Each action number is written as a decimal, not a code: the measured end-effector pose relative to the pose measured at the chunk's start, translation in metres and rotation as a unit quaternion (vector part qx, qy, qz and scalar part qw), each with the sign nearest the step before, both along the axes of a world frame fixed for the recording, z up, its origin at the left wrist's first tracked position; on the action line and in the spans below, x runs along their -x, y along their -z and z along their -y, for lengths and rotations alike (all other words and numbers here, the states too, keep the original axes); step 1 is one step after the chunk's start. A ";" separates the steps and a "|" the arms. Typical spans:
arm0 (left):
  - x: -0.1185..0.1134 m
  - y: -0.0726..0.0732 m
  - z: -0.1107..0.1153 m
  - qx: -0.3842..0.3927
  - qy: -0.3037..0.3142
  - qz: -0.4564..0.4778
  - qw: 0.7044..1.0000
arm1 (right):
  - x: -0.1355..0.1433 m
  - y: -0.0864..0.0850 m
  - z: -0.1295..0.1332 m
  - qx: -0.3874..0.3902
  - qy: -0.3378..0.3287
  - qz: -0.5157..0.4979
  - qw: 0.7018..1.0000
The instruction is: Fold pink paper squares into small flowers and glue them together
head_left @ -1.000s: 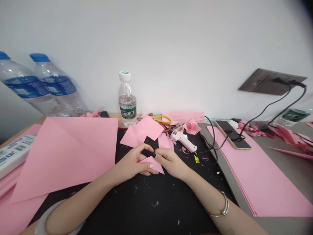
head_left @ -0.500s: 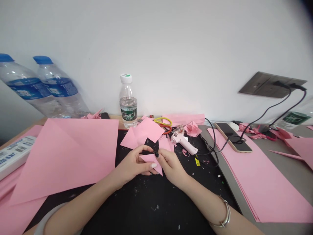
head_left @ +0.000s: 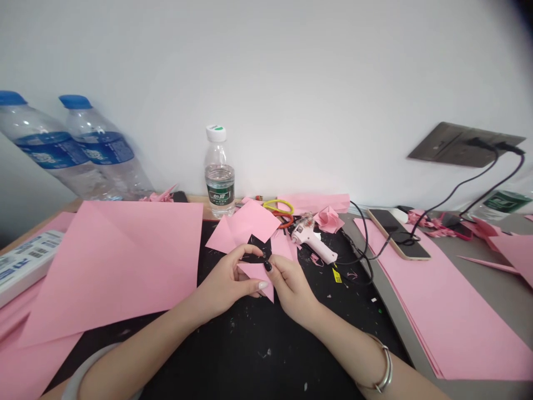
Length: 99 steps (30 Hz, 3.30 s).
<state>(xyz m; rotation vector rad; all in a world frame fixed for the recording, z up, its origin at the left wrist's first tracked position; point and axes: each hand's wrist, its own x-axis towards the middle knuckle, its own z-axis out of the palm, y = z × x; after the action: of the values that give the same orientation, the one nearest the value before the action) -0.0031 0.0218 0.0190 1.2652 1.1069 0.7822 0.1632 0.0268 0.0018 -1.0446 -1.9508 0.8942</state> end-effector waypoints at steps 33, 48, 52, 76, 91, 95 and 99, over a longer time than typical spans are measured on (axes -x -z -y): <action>-0.001 0.003 0.002 0.040 0.003 0.013 0.999 | -0.007 -0.001 -0.009 0.050 0.042 -0.026 0.998; -0.002 0.004 0.001 0.104 0.021 0.038 0.994 | -0.005 0.005 -0.012 0.089 0.088 -0.163 0.979; -0.002 0.006 0.001 0.102 0.022 0.044 0.994 | -0.006 0.003 -0.014 0.086 0.093 -0.180 0.976; 0.000 0.006 0.003 0.147 -0.022 0.157 0.976 | -0.007 -0.002 -0.007 -0.115 0.082 -0.052 0.989; 0.002 0.008 0.000 0.172 -0.042 0.214 0.961 | -0.018 -0.002 -0.016 -0.299 -0.030 0.054 0.952; 0.004 0.009 -0.001 0.163 -0.043 0.222 0.960 | -0.019 -0.003 -0.018 -0.288 -0.053 0.060 0.954; 0.004 0.008 -0.002 0.164 -0.047 0.232 0.958 | -0.019 -0.003 -0.017 -0.270 -0.066 0.074 0.958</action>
<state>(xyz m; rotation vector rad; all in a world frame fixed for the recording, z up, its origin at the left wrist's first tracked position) -0.0068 0.0238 0.0105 0.7041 0.8686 0.8694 0.1822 0.0442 0.0052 -0.6764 -2.2325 0.3128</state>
